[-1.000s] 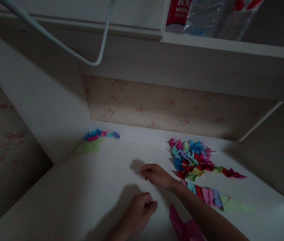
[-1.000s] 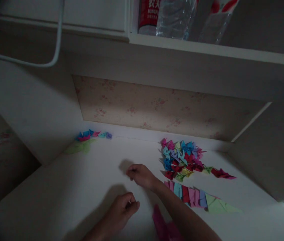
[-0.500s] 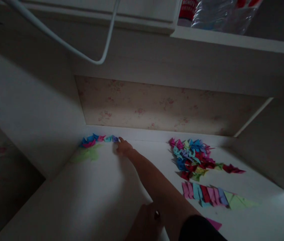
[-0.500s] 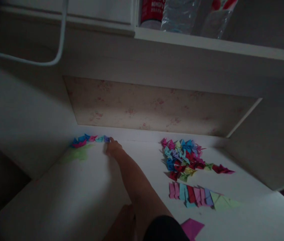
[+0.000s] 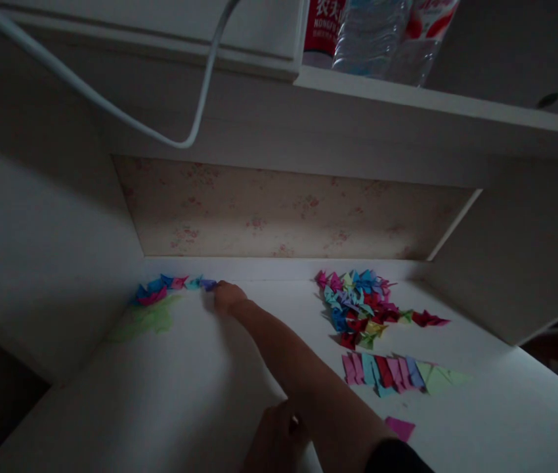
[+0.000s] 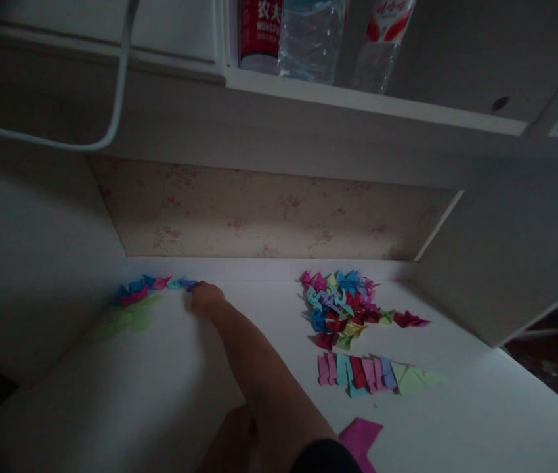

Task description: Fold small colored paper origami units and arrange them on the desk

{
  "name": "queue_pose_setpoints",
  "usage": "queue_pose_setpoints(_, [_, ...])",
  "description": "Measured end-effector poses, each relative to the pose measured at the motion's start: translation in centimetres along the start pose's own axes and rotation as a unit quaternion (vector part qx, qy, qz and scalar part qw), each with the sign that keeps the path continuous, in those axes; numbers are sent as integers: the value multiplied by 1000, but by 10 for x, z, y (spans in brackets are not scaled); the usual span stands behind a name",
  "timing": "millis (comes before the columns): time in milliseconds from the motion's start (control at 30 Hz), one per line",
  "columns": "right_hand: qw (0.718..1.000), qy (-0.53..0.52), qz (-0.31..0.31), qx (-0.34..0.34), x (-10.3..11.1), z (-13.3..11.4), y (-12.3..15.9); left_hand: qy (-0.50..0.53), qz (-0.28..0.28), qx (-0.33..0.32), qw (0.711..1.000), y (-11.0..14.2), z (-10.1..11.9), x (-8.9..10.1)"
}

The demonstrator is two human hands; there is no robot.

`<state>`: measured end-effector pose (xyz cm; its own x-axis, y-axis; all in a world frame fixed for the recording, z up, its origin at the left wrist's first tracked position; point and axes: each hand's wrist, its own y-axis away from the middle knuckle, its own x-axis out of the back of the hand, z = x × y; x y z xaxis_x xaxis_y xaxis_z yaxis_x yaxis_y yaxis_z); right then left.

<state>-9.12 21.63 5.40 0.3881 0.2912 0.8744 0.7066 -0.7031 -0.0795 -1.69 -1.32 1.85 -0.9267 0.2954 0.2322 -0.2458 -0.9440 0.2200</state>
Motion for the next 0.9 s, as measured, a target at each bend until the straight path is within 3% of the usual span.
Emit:
queue_pose_setpoints(167, [990,-100,101,-25,10,11,61,55,66,-13,996,-4,-2,-2])
queue_pose_setpoints(367, [946,-248,187,-93,19,32,191,240,183,11,953,-12,-6,6])
queue_pose_setpoints(467, [926,-295,204,-115,20,39,255,313,201,28,928,-11,1,6])
queue_pose_setpoints(567, [900,-354,231,-104,19,41,301,313,193,33,929,-6,7,4])
queue_pose_setpoints(733, [896,-359,254,-68,17,40,328,200,132,-16,971,-1,6,-1])
queue_pose_setpoints(900, [892,-371,252,-65,14,43,323,154,142,-28,977,-3,-2,-2])
